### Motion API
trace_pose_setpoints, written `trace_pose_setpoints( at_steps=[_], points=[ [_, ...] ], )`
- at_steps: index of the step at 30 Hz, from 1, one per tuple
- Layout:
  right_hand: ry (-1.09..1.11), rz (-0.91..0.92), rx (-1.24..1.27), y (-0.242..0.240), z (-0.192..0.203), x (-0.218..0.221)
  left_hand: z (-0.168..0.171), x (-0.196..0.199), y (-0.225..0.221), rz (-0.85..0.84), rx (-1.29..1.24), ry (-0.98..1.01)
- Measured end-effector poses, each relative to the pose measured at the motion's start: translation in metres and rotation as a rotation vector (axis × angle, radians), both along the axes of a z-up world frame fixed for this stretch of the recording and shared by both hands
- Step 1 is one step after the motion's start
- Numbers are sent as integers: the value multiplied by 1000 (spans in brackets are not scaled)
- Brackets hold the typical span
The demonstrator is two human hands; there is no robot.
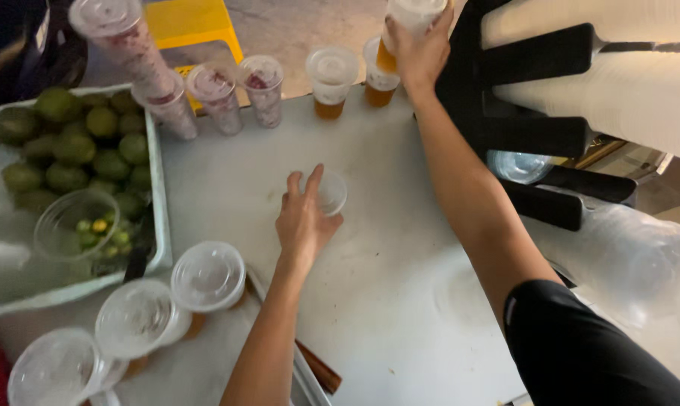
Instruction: The person moves several plastic cups of liquid from a tray to a counter, then opens a chest freezer and takes out a wire rack of frozen buns. They place the buns onto another rack and put them into a food steamer, finally closing the door and turning the dial.
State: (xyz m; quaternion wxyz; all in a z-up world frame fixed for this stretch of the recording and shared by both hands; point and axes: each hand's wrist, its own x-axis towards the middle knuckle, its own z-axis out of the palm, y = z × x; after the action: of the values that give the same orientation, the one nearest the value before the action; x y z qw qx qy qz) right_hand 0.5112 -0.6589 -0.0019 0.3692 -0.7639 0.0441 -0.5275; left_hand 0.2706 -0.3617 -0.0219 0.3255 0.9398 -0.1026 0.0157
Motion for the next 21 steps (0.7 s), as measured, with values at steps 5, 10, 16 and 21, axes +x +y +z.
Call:
trace_pose_setpoints(
  at_steps=[5, 10, 16, 21],
  points=[
    [42, -234, 115, -56, -25, 99, 9, 7, 1, 40, 40, 70],
    [-152, -429, 19, -97, -56, 153, 8, 4, -2, 47, 86, 27],
    [177, -383, 431, -101, -47, 154, 11, 9, 0, 68, 77, 43],
    [250, -455, 428, -91, -39, 144, 11, 11, 2, 80, 71, 61]
  ],
)
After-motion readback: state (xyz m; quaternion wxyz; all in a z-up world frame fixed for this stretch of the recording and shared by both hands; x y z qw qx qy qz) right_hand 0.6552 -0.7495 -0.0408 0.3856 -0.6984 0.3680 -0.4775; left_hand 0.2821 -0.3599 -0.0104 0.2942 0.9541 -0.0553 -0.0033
